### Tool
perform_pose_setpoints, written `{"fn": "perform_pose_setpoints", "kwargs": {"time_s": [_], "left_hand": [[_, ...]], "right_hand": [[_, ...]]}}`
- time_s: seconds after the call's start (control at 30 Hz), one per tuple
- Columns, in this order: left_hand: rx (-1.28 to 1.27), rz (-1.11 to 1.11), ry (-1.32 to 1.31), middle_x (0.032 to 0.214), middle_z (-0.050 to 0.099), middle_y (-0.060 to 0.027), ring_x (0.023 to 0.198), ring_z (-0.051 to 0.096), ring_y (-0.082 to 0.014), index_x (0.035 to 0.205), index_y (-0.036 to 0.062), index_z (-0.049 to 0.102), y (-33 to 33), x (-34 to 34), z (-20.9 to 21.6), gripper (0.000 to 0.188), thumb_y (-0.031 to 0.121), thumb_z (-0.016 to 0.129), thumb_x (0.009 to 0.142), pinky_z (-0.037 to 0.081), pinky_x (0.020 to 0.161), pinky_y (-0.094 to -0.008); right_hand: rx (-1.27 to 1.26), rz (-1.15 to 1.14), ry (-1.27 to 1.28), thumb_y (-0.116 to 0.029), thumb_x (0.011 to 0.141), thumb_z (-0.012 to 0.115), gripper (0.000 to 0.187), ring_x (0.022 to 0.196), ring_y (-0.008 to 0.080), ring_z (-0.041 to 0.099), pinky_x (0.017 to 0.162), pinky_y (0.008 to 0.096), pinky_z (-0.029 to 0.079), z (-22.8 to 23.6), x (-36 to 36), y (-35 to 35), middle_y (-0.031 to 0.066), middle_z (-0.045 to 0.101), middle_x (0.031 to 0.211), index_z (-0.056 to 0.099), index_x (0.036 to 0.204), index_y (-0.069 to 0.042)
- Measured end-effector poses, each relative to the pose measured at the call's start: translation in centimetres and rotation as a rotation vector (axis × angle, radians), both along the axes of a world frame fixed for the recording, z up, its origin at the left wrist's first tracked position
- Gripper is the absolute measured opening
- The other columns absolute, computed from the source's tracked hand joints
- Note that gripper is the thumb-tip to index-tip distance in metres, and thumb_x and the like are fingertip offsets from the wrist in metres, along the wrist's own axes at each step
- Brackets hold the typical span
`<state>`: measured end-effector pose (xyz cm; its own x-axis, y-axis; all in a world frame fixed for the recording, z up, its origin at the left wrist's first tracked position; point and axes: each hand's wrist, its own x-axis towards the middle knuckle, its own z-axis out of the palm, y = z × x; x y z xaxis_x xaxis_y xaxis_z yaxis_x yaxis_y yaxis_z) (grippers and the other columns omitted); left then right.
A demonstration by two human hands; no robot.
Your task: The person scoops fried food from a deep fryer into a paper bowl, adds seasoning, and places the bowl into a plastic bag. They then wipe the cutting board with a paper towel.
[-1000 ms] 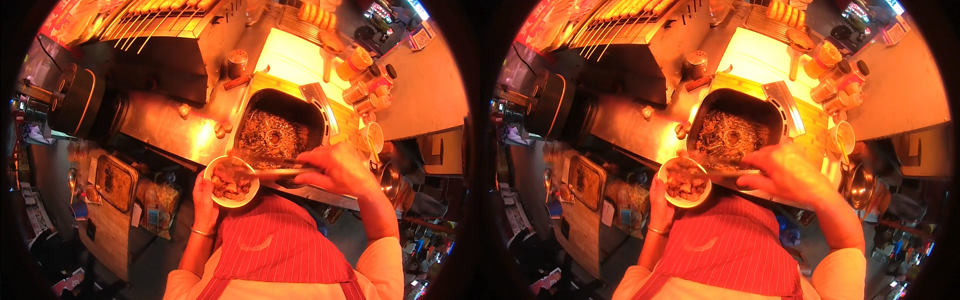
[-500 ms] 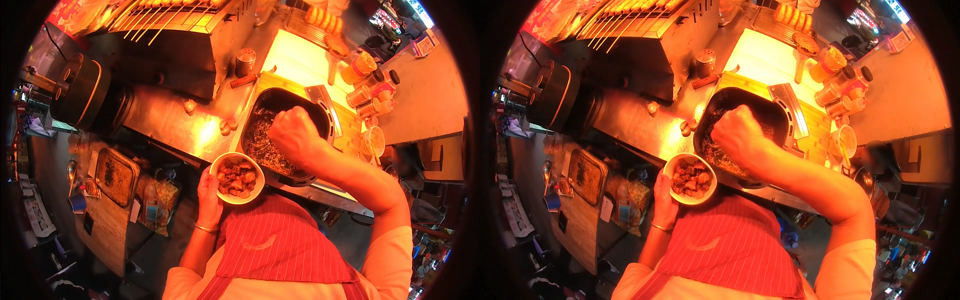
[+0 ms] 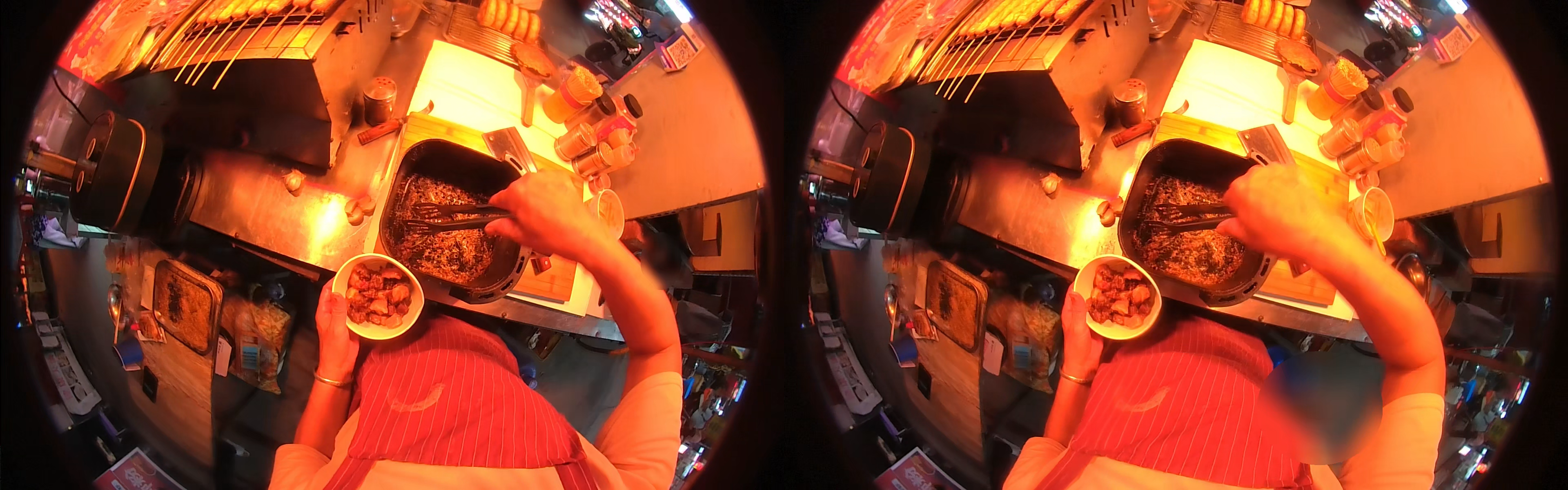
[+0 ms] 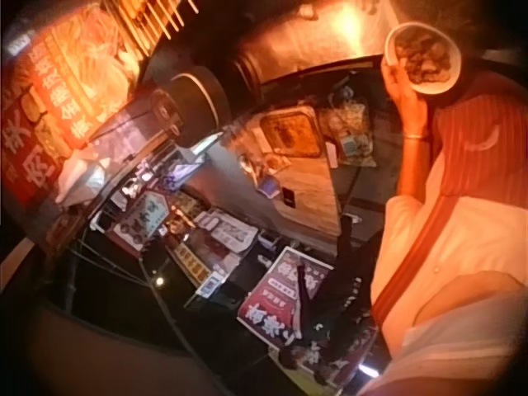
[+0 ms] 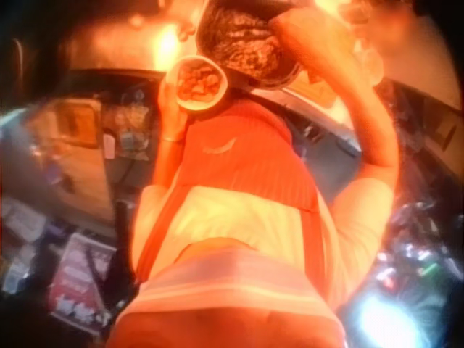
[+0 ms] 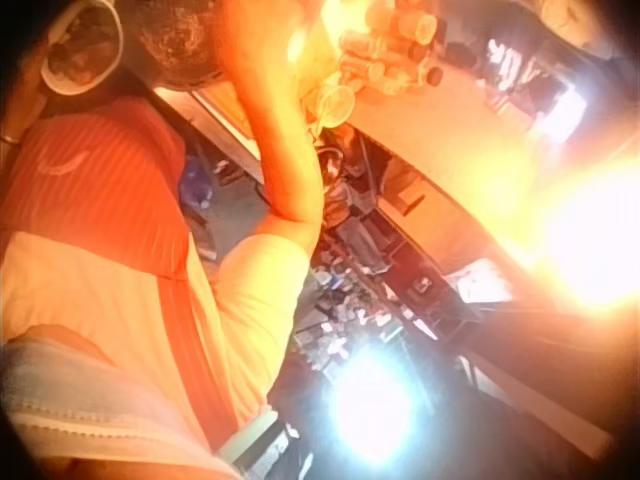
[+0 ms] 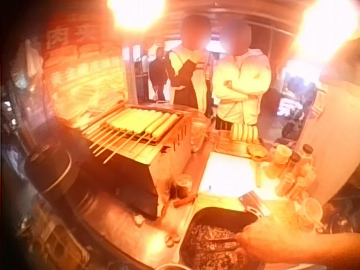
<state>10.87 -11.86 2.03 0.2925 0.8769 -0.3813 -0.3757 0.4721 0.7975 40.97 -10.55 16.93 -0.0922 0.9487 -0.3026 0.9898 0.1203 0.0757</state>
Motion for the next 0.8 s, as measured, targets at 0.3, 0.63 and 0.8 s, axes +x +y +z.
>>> {"fn": "perform_pose_setpoints", "kwargs": {"time_s": [0.3,0.63,0.8], "left_hand": [[-0.03,-0.044,0.011,0.118,0.054,-0.0084,0.109,0.053,-0.0165,0.124,0.0,0.045,0.6,0.2,0.5,0.044,0.035,0.049,0.097,0.044,0.094,-0.0307],[-0.041,-0.039,-0.031,0.117,0.055,-0.0088,0.108,0.054,-0.0169,0.122,0.0003,0.046,0.9,0.3,0.0,0.042,0.032,0.052,0.096,0.045,0.094,-0.0315],[-0.034,-0.044,-0.021,0.117,0.055,-0.0088,0.107,0.055,-0.017,0.122,0.0006,0.047,1.1,0.4,0.1,0.04,0.032,0.051,0.097,0.046,0.093,-0.0311]], "right_hand": [[-0.576,-0.367,0.558,-0.044,0.084,0.063,0.04,0.057,0.0194,0.059,0.054,0.0353,0.045,-4.6,2.9,1.7,0.0085,0.063,0.061,0.07,0.076,-0.005],[-0.499,-0.423,0.777,-0.037,0.086,0.064,0.035,0.053,0.0117,0.054,0.051,0.0301,0.042,-6.8,2.4,1.3,0.0035,0.059,0.057,0.069,0.075,-0.004],[-0.451,-0.42,0.746,-0.033,0.086,0.065,0.031,0.054,0.011,0.056,0.051,0.0292,0.043,-5.3,2.6,0.6,0.0038,0.059,0.056,0.07,0.078,-0.003]]}}
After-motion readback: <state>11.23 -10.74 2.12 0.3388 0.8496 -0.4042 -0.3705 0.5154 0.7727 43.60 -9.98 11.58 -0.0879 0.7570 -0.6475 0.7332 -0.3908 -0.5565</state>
